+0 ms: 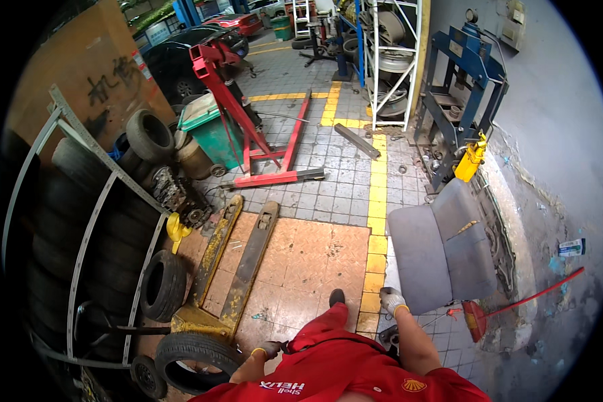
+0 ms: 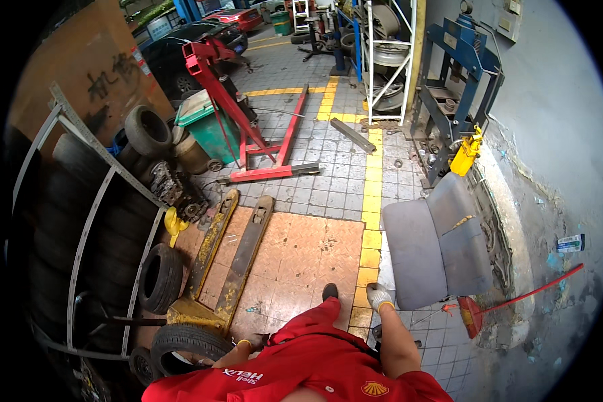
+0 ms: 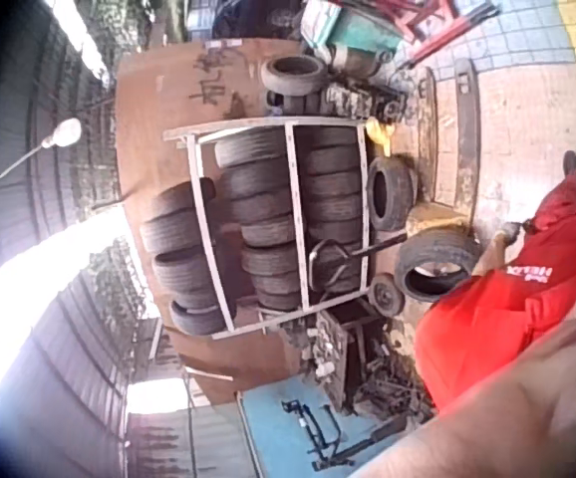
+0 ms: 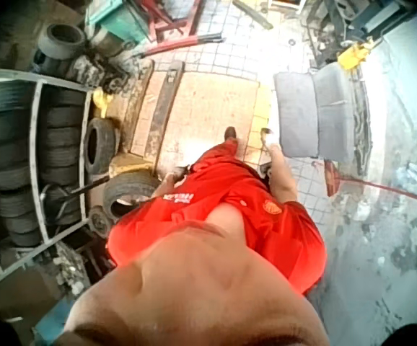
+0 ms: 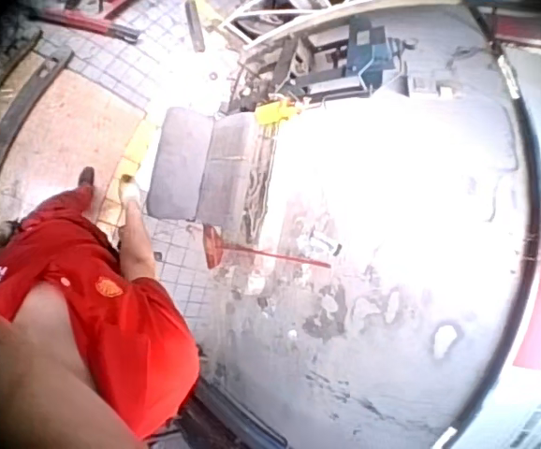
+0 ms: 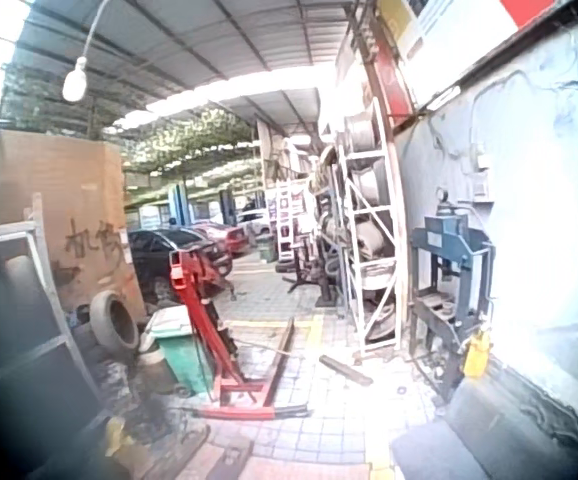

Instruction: The person operates a computerized wheel balancer to balance a car tire. They mount the tire onto the balancer, input parameters into the control panel, and run the machine. The person then removes the tire, walks around the workshop, and returns to repeat the process with another tire.

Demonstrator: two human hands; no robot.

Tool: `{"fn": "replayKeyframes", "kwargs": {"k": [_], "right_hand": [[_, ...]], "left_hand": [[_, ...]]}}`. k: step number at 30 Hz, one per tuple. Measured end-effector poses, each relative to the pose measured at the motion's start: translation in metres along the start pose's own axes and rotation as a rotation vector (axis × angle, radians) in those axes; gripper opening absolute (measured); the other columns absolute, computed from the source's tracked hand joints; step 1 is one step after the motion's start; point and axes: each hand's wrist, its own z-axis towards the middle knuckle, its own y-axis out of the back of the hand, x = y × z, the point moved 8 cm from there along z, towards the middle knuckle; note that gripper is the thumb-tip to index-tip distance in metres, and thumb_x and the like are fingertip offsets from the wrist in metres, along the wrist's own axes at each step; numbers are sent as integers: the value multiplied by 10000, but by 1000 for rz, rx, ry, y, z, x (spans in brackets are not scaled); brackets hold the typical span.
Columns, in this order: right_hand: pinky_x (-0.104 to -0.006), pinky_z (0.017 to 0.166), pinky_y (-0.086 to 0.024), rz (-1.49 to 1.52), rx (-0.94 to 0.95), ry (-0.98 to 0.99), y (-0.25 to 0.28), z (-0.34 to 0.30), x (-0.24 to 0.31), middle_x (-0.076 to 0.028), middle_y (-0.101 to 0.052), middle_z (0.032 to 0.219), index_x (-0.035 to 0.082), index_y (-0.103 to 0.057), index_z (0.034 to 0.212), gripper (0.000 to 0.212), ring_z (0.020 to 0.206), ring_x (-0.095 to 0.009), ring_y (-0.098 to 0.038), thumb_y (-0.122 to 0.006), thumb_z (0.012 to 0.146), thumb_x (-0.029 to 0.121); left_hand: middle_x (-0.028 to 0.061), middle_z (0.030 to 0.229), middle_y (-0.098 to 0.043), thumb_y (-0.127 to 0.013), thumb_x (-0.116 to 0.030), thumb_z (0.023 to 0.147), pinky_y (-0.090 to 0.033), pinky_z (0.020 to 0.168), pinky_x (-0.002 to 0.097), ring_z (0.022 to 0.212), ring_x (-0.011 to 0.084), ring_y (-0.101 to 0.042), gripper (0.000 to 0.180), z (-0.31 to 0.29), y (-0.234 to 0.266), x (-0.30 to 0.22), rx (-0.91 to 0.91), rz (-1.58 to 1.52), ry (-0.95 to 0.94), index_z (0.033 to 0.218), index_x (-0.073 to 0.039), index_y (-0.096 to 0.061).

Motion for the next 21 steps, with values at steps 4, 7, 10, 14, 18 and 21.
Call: {"fn": "replayKeyframes", "kwargs": {"k": [4,7,10,14,18,21], "right_hand": [[-448,911,-604,-1115,435,145,9,2,-128,-134,-797,1147,139,-813,1105,302,1062,-331,-764,-748,907,358],[-433,951,-600,-1055,514,-76,33,-9,-204,-67,-791,1207,214,-819,1112,291,1123,-312,-749,-758,897,400],[-431,921,-594,-1018,719,-120,48,-10,-254,-76,-777,1244,226,-815,1148,327,1156,-263,-734,-723,943,463],[-451,928,-591,-856,664,-268,74,73,-190,-81,-766,1264,251,-803,1155,312,1174,-282,-723,-667,956,449],[-455,864,-609,-898,562,-160,119,235,-100,-83,-781,1226,211,-809,1124,261,1111,-259,-747,-686,966,379],[-458,817,-622,-918,420,-50,163,417,-24,-85,-792,1198,181,-813,1101,224,1064,-241,-765,-701,973,326]], "left_hand": [[246,1228,-731,-512,-190,1026,-562,951,480,1184,393,-692,291,82,156,-97,-6,573,-225,1150,-25,-718],[139,1220,-767,-558,-414,1033,-546,937,393,989,244,-719,518,161,285,-133,-218,-77,95,1331,-13,-695],[129,1237,-766,-560,-429,1059,-534,977,368,1051,230,-707,547,207,389,-239,-299,-265,10,1370,6,-676],[131,1268,-762,-555,-423,1075,-527,1011,364,1101,233,-703,546,272,480,-329,-358,-362,-35,1395,6,-665],[118,1257,-767,-557,-454,1048,-529,999,371,1088,219,-705,547,324,498,-347,-291,-171,36,1344,-19,-709],[106,1119,-778,-558,-497,1002,-536,898,376,951,218,-686,517,346,492,-353,-154,-182,23,1187,-62,-767]]}}
